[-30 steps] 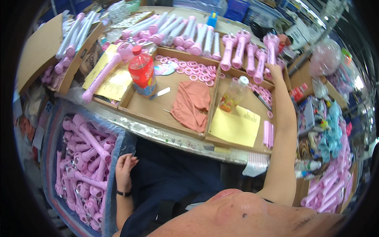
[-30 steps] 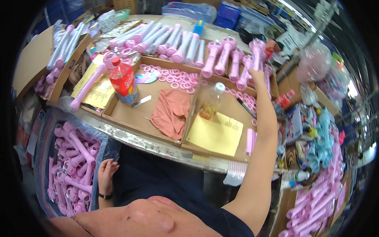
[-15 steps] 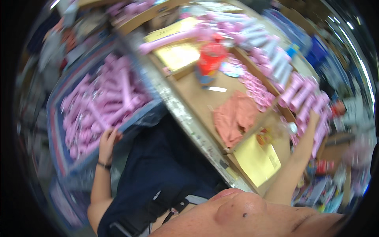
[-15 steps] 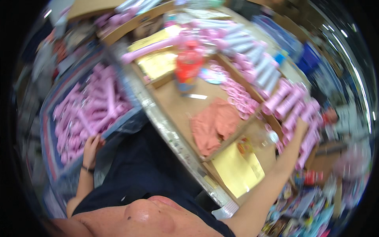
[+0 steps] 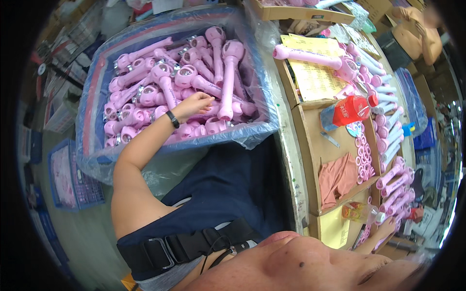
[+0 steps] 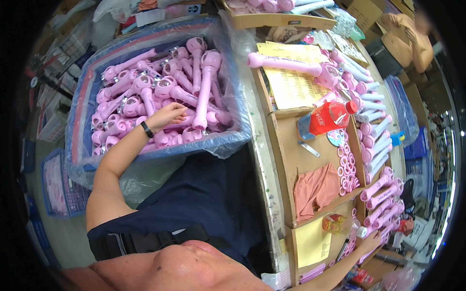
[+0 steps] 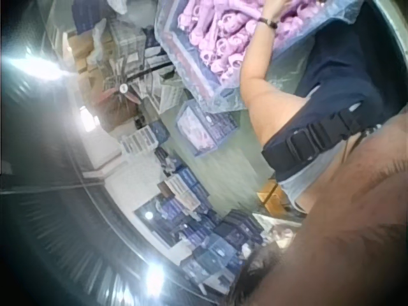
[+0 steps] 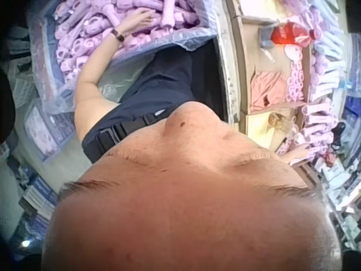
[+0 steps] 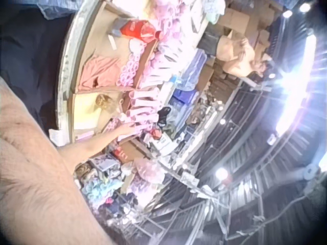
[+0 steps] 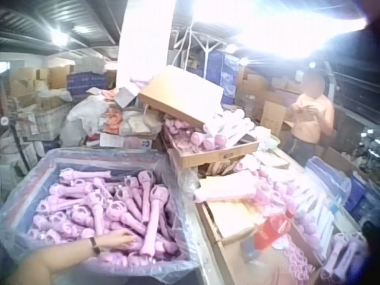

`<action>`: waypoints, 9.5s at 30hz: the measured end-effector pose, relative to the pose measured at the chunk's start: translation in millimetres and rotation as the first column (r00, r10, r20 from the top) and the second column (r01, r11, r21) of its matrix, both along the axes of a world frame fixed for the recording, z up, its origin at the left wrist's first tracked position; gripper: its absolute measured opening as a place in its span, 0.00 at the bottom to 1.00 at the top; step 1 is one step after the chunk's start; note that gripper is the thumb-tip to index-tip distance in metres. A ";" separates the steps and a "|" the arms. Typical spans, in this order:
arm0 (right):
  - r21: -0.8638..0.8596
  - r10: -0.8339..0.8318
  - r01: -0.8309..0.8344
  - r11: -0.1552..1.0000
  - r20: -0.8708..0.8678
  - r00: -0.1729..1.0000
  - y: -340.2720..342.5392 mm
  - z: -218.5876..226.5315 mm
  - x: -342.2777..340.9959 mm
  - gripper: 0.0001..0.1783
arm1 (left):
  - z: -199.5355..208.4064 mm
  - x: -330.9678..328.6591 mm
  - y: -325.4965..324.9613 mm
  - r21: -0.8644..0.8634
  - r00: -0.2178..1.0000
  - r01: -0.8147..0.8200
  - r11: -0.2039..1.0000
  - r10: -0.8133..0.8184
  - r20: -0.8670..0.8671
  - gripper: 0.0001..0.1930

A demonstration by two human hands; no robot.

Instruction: The person assembles pink light sticks by attaching a silver crown to the top, wiping the surface with a cloth, and using a small tool to adjust or clean parts. Finished units are placed into a bin.

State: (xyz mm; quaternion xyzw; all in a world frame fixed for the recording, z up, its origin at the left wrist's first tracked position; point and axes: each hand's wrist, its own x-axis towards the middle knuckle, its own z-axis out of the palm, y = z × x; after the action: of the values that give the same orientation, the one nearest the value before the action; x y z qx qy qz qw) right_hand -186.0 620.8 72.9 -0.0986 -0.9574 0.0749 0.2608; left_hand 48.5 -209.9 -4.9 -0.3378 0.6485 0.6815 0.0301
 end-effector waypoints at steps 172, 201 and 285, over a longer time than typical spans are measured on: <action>-0.632 0.269 -0.201 -0.749 -0.567 0.779 -397.1 -26.2 180.0 0.29 | 67.7 -14.6 240.9 0.454 0.443 0.872 0.181 -0.686 -0.578 0.34; -0.205 0.229 0.121 -0.971 -0.659 0.716 -397.7 -49.8 191.1 0.52 | 72.5 -11.4 251.1 0.316 0.471 0.879 0.356 -0.744 -0.474 0.45; -0.946 0.770 0.180 -0.270 -0.100 0.630 -418.3 -48.9 283.4 0.25 | 45.5 -89.7 242.5 -0.034 0.556 0.358 0.933 -0.242 -0.795 0.39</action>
State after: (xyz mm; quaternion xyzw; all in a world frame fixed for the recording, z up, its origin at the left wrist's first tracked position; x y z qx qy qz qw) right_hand 97.4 202.5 24.0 0.0071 -0.5468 0.7935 -0.2670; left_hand -41.2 32.7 40.5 0.1145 0.5963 0.7854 -0.1199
